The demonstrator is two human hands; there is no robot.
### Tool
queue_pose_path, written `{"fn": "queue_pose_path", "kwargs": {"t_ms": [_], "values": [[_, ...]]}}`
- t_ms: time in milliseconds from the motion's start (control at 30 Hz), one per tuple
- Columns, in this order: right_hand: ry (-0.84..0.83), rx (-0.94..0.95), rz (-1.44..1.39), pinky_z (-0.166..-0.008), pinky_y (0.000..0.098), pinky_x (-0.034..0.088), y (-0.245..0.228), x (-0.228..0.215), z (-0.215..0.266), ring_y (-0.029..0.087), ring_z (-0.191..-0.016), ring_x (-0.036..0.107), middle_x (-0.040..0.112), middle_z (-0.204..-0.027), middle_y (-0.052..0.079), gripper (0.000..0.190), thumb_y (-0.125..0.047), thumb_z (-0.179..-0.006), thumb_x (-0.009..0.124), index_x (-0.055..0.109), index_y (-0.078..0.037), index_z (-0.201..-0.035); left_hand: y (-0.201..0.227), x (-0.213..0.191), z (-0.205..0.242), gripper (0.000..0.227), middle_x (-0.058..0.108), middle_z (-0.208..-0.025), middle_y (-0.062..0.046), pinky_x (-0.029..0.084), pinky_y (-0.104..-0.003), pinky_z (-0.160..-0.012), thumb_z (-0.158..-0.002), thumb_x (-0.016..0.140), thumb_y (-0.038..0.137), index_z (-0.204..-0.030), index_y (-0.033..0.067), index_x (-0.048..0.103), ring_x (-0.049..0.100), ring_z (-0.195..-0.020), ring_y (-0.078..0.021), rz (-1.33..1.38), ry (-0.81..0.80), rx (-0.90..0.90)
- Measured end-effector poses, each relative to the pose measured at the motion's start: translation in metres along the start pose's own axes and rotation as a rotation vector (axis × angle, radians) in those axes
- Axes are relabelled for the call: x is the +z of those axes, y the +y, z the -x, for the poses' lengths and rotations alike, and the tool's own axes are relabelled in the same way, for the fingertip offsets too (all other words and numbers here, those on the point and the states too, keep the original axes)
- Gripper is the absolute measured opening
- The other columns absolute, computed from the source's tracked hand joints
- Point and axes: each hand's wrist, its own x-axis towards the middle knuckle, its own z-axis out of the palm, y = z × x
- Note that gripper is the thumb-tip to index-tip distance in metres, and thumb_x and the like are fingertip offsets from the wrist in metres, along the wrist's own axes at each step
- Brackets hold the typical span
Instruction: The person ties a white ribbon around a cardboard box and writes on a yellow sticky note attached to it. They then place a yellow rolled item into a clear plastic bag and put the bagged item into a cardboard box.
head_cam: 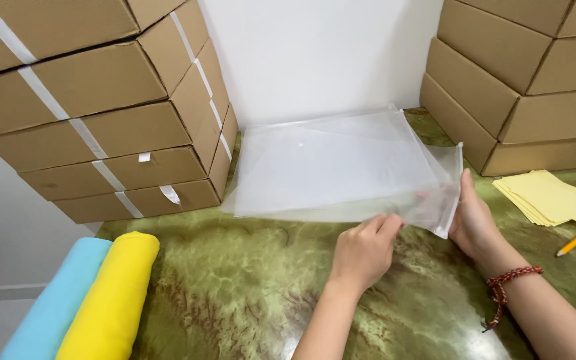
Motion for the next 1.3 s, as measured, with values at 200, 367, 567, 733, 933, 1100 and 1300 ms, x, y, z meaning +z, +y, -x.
{"fn": "queue_pose_path", "kwargs": {"t_ms": [200, 367, 567, 733, 933, 1100, 1300], "values": [[-0.099, -0.002, -0.148, -0.096, 0.0453, 0.060, 0.027, -0.041, -0.036, 0.032, -0.104, 0.071, 0.066, -0.142, 0.027, 0.048, -0.002, -0.108, 0.040, 0.037, 0.013, -0.154, -0.008, -0.020, -0.006, 0.016, 0.069, -0.073, -0.005, 0.056, -0.033, -0.045, -0.108, 0.053, 0.012, -0.096, 0.0082, 0.063, 0.069, -0.058, -0.0184, 0.301, 0.053, 0.022], [0.335, -0.148, -0.133, -0.062, 0.0153, 0.060, 0.041, -0.022, -0.015, 0.017, -0.097, 0.081, 0.068, -0.118, 0.011, 0.014, 0.004, -0.113, 0.042, 0.048, -0.006, -0.105, -0.030, -0.030, 0.001, 0.041, 0.073, -0.075, -0.003, 0.049, -0.036, -0.048, -0.112, 0.042, 0.040, -0.110, 0.0135, 0.073, 0.070, -0.059, -0.0212, 0.378, -0.066, -0.438], [0.121, -0.077, 0.065, -0.079, 0.0553, 0.066, 0.055, 0.001, -0.014, 0.037, -0.090, 0.076, 0.072, -0.111, 0.023, 0.032, -0.002, -0.096, 0.068, 0.061, 0.006, -0.126, -0.025, -0.063, -0.008, 0.042, 0.076, -0.122, -0.030, 0.056, -0.058, -0.100, -0.109, 0.052, 0.032, -0.126, 0.0000, 0.074, 0.071, -0.116, -0.0497, 0.438, 0.090, -0.890], [0.178, -0.082, -0.002, -0.085, 0.0634, 0.062, 0.020, 0.005, 0.011, 0.045, -0.099, 0.072, 0.062, -0.120, 0.031, 0.047, -0.012, -0.103, 0.065, 0.049, 0.009, -0.143, -0.058, -0.081, 0.003, 0.033, 0.076, -0.123, -0.026, 0.060, -0.051, -0.095, -0.108, 0.054, 0.026, -0.133, 0.0147, 0.073, 0.074, -0.112, -0.0424, 0.300, 0.112, -1.172], [0.204, -0.099, 0.039, -0.082, 0.0594, 0.063, 0.024, -0.040, -0.019, 0.046, -0.093, 0.074, 0.060, -0.106, 0.032, 0.044, -0.018, -0.111, 0.060, 0.053, 0.020, -0.133, -0.077, -0.064, 0.011, 0.028, 0.063, -0.151, -0.013, 0.026, -0.058, -0.129, -0.105, 0.058, 0.026, -0.127, 0.0191, 0.075, 0.040, -0.156, -0.0344, -0.207, -0.026, -0.859], [0.120, -0.128, 0.124, -0.055, 0.0412, 0.063, 0.031, -0.054, -0.017, 0.035, -0.065, 0.074, 0.068, -0.082, 0.028, 0.039, -0.022, -0.111, 0.064, 0.067, 0.016, -0.104, -0.015, -0.011, 0.000, 0.022, 0.070, -0.130, -0.014, 0.049, -0.052, -0.109, -0.088, 0.076, 0.013, -0.110, 0.0108, 0.078, 0.058, -0.136, -0.0391, -0.157, 0.132, -0.270], [-0.130, -0.154, 0.549, -0.056, 0.0282, 0.038, 0.040, -0.051, -0.026, 0.009, -0.061, 0.049, 0.068, -0.065, 0.002, 0.042, -0.021, -0.105, 0.071, 0.079, 0.000, -0.069, 0.052, 0.063, -0.018, 0.047, 0.069, -0.105, -0.012, 0.055, -0.044, -0.070, -0.081, 0.091, 0.020, -0.118, 0.0015, 0.068, 0.060, -0.100, -0.0310, 0.131, -0.104, -0.064]]}}
